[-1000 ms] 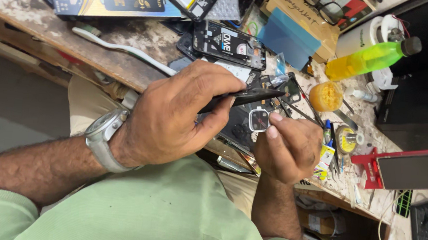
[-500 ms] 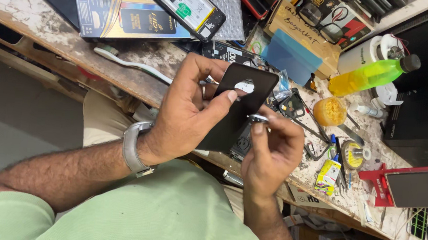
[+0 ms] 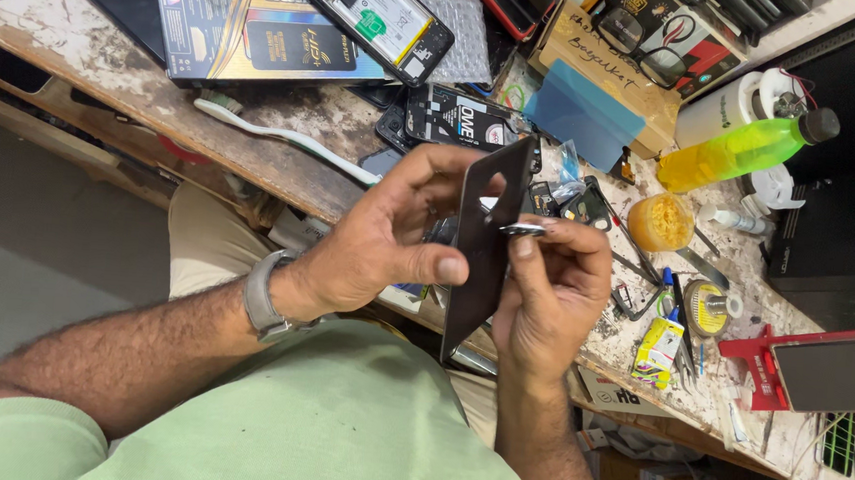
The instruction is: The person applies adhesive to the back of a black smartphone, presses the camera module into place, and repeatedly wipes the surface with a cloth. The person also handles a small plastic bag and a tube of adhesive while working at a cluttered workbench.
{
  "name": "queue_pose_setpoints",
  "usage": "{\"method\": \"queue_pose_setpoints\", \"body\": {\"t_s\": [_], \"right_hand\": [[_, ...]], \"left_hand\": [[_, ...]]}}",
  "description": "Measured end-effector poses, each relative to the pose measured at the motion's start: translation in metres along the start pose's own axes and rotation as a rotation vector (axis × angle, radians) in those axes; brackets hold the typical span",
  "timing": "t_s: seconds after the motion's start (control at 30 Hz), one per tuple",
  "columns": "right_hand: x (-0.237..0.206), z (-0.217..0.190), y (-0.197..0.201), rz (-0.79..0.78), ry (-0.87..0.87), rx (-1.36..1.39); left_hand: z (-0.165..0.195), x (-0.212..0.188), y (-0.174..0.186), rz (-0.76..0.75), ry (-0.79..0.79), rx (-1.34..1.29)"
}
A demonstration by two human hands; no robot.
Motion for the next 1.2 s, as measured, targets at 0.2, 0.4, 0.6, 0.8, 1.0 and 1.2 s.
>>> {"method": "queue_pose_setpoints", "body": {"t_s": [0.2,0.4,0.6,0.8,1.0,1.2], "right_hand": [[-0.004,0.003,-0.01,-0.07,0.019,0.052],[0.005,0.004,0.006,-0.015,-0.11,0.181],[-0.002,0.02,0.019,0.049,-0.318,0.381],[-0.011,0.026,0.023,0.083,-0.365,0.67],[-0.004,0.031,0.037,0.102,-0.343,0.655],[-0.004,0.044,0.057,0.087,-0.324,0.63]], "left_hand": [[0.016,-0.002,-0.009,-0.008,-0.042,0.16],[0.033,-0.005,-0.024,0.198,-0.144,0.74],[0.037,0.0,-0.043,0.234,-0.28,1.188],[0.033,0.009,-0.052,0.233,-0.344,1.295],[0.033,0.014,-0.05,0.229,-0.404,1.393],[0.034,0.015,-0.047,0.198,-0.424,1.491]]}}
Point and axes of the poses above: each hand's wrist, its own x-axis towards the middle knuckle, its own y-axis out of the back of the hand, z = x × y, the point moved 2 cm from there along x, towards the middle knuckle, and after that the axes turned 8 degrees about y, right-handed, at the moved point
